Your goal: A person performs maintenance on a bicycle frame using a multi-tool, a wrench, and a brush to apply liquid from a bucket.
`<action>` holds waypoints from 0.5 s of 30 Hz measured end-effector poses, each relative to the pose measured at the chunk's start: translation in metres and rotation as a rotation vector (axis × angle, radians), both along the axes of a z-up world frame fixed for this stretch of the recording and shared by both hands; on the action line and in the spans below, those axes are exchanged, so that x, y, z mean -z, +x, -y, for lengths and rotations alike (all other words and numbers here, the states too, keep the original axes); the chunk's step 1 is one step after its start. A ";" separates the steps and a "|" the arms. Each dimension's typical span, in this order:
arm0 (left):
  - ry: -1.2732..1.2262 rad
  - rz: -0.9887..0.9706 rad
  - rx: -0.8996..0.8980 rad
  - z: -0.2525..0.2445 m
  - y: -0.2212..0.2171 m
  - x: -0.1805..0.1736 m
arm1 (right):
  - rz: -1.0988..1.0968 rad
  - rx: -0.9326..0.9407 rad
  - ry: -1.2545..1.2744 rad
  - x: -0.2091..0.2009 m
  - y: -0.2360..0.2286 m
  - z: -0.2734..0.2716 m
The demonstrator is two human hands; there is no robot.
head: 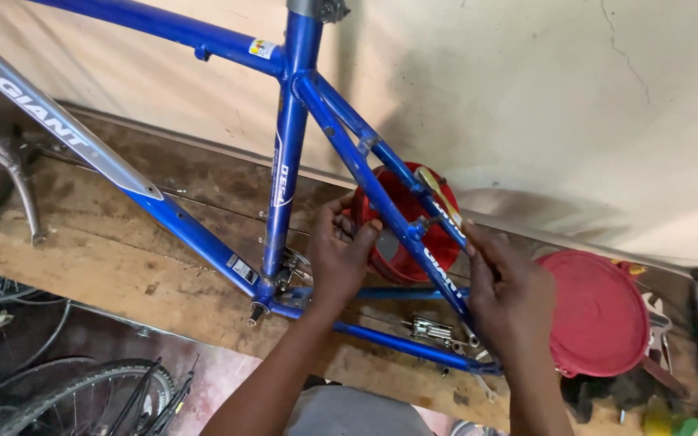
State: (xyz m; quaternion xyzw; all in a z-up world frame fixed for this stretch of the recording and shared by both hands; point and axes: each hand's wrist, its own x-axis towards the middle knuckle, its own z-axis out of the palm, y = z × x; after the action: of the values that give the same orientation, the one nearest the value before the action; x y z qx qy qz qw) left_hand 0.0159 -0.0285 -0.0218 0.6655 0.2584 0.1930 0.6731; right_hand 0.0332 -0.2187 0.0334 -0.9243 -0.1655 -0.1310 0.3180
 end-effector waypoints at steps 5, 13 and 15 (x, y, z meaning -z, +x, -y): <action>-0.026 -0.024 0.005 -0.002 0.000 -0.009 | 0.141 -0.087 -0.208 -0.024 0.034 0.022; -0.078 -0.023 -0.001 0.001 -0.002 -0.007 | 0.402 -0.379 -0.408 -0.055 0.093 0.004; -0.084 -0.062 0.031 -0.002 -0.004 -0.012 | 0.485 -0.410 -0.507 -0.059 0.099 -0.001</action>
State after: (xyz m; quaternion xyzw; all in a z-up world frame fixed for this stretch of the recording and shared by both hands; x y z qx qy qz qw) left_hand 0.0122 -0.0267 -0.0103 0.6462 0.2767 0.1509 0.6950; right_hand 0.1326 -0.2178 0.0923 -0.8635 -0.4435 -0.2345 0.0514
